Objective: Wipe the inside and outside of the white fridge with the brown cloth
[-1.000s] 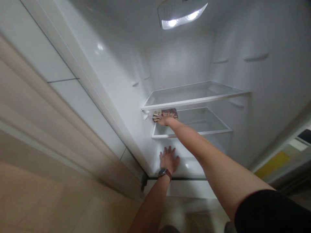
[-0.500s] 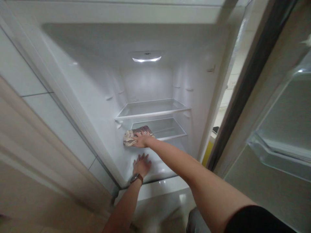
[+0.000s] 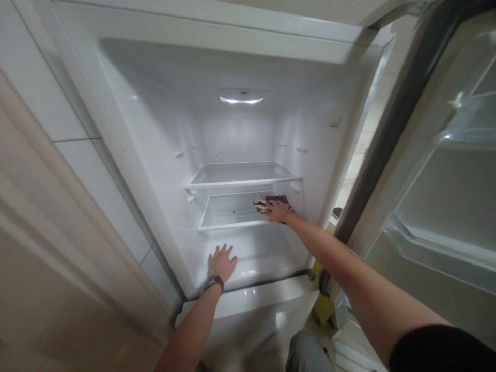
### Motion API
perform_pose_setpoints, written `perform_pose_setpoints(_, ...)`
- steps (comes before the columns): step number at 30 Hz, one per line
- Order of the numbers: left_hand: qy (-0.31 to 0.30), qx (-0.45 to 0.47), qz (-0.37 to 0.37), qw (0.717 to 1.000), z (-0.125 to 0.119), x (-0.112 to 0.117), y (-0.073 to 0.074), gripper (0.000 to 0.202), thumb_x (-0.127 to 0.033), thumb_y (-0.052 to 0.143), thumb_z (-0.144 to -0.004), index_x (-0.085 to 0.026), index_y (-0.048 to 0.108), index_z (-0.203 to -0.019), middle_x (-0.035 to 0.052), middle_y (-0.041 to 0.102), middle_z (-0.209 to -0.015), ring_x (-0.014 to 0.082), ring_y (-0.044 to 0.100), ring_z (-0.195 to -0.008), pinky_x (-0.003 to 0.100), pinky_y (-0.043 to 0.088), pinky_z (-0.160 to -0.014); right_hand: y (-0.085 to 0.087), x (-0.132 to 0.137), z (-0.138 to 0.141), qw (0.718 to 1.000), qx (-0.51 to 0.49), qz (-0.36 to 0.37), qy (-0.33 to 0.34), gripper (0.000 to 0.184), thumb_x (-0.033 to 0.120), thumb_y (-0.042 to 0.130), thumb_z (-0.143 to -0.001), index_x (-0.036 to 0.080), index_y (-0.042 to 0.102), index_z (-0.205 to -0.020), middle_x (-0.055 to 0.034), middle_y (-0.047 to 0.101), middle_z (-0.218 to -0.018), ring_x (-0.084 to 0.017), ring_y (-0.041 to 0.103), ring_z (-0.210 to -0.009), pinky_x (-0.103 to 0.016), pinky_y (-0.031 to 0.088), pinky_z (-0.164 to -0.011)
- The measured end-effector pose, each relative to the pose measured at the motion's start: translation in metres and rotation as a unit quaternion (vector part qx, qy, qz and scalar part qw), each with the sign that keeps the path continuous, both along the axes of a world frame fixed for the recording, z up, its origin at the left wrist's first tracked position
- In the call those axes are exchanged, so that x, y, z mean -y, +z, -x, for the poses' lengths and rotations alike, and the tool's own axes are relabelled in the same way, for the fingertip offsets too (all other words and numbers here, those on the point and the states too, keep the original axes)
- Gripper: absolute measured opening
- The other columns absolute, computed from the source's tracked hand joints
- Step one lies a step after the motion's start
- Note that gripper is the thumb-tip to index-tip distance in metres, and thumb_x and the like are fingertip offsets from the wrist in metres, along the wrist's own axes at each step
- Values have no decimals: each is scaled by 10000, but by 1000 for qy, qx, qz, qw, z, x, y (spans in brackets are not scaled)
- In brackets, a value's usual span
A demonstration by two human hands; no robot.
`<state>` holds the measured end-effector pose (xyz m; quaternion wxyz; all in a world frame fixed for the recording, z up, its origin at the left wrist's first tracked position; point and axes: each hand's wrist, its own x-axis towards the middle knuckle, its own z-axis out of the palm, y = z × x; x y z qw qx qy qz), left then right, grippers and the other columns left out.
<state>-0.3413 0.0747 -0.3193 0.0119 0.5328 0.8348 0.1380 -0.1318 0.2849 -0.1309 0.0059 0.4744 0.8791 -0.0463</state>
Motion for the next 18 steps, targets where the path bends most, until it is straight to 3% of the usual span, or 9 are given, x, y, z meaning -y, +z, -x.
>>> perform_pose_setpoints(5,-3,9,-5,1000,1,-1,-2,590,-476,480,-938,-354,498,-1514,-4,361,-1657,322,240,-1552,597,185,-1251,-4,4,4,1000,13,-10,-8,704,686,280,-973,406,281,-1618,-50,190,-1706,-422,127,-1560,-713,143,-1193)
perform_pose_setpoints(18,-10,6,-12,1000,5,-5,-8,601,-462,472,-923,-333,515,-1508,4,375,-1650,329,242,-1550,622,196,-1235,-9,44,-1,1000,12,-16,-2,689,677,321,-967,437,274,-1610,-29,168,-1712,-441,81,-1562,-730,142,-1174)
